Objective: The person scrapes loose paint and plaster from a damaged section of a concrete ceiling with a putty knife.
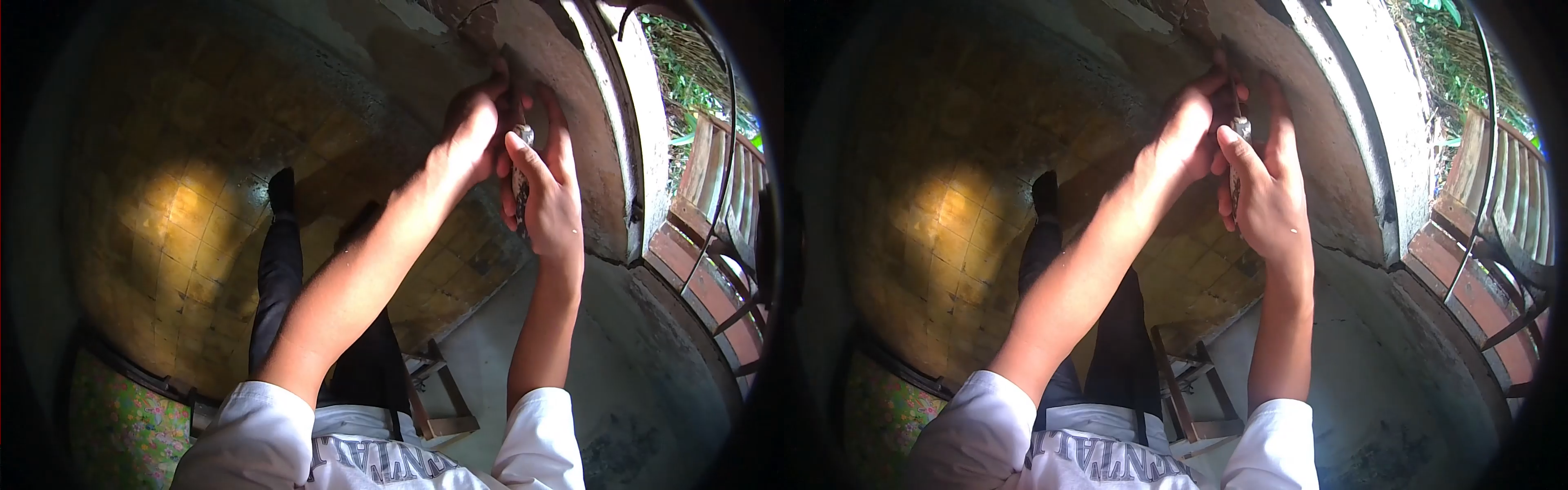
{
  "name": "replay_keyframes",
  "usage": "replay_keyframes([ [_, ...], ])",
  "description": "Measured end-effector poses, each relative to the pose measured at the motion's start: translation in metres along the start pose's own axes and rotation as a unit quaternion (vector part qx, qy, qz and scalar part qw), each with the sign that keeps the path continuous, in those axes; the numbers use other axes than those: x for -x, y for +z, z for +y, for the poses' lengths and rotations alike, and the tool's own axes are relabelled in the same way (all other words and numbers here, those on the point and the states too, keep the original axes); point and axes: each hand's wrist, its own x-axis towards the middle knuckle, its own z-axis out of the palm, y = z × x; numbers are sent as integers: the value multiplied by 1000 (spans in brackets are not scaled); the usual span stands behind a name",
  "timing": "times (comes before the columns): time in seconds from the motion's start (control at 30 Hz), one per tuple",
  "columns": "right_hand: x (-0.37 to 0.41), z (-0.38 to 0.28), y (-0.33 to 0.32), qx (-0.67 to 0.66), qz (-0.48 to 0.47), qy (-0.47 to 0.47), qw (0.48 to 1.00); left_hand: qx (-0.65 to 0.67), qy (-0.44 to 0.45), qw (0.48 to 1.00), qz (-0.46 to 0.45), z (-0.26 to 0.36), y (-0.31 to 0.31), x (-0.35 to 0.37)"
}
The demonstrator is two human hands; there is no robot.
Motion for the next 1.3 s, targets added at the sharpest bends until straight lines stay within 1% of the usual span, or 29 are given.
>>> replay_keyframes([
  [0.07,1,1,2,-47,-2,7,999,10,-4,1000,6,0,1,0],
  [0.1,1,0,5,-60,8,18,998,25,4,1000,-16,-1,1,1],
  [0.17,1,0,7,-65,7,14,998,1,-5,998,-56,2,-8,2],
  [0.23,1,-1,8,-65,4,17,998,-55,46,997,-30,4,-7,8],
  [0.27,1,-3,10,-63,0,19,998,-100,101,990,15,4,-4,12],
  [0.33,1,-4,13,-47,8,24,999,-184,200,961,49,3,2,20],
  [0.4,0,0,17,-21,28,28,999,-263,286,921,31,3,3,30],
  [0.43,0,2,17,-16,20,18,1000,-271,272,923,1,0,5,31],
  [0.47,0,-2,21,-23,23,10,999,-338,289,896,6,-2,7,35],
  [0.53,-4,2,19,-7,12,15,1000,-316,333,888,-3,2,7,25],
  [0.6,-11,-9,20,-45,11,73,996,-313,206,927,-24,14,3,33],
  [0.63,-14,-12,19,-28,-6,72,997,-307,214,927,-23,15,3,32],
  [0.73,-14,-6,25,-62,8,45,997,-291,242,925,-27,17,3,32],
  [0.83,-14,-5,29,-115,27,49,992,-326,242,914,22,18,8,37],
  [0.97,-15,-6,41,-112,66,33,991,-295,246,923,22,21,7,33],
  [1.0,-14,-6,47,-108,78,9,991,-285,253,924,21,23,7,32],
  [1.03,-14,-6,50,-81,75,13,994,-277,261,925,19,23,6,32],
  [1.07,-14,-5,51,-53,72,16,996,-256,240,936,28,23,6,33],
  [1.13,-13,-3,51,-71,69,12,995,-280,154,947,41,34,12,44],
  [1.23,-18,-4,45,-109,50,15,993,-266,266,927,-6,28,8,31],
  [1.3,-18,-6,43,-75,49,31,996,-269,247,931,5,28,5,29],
])
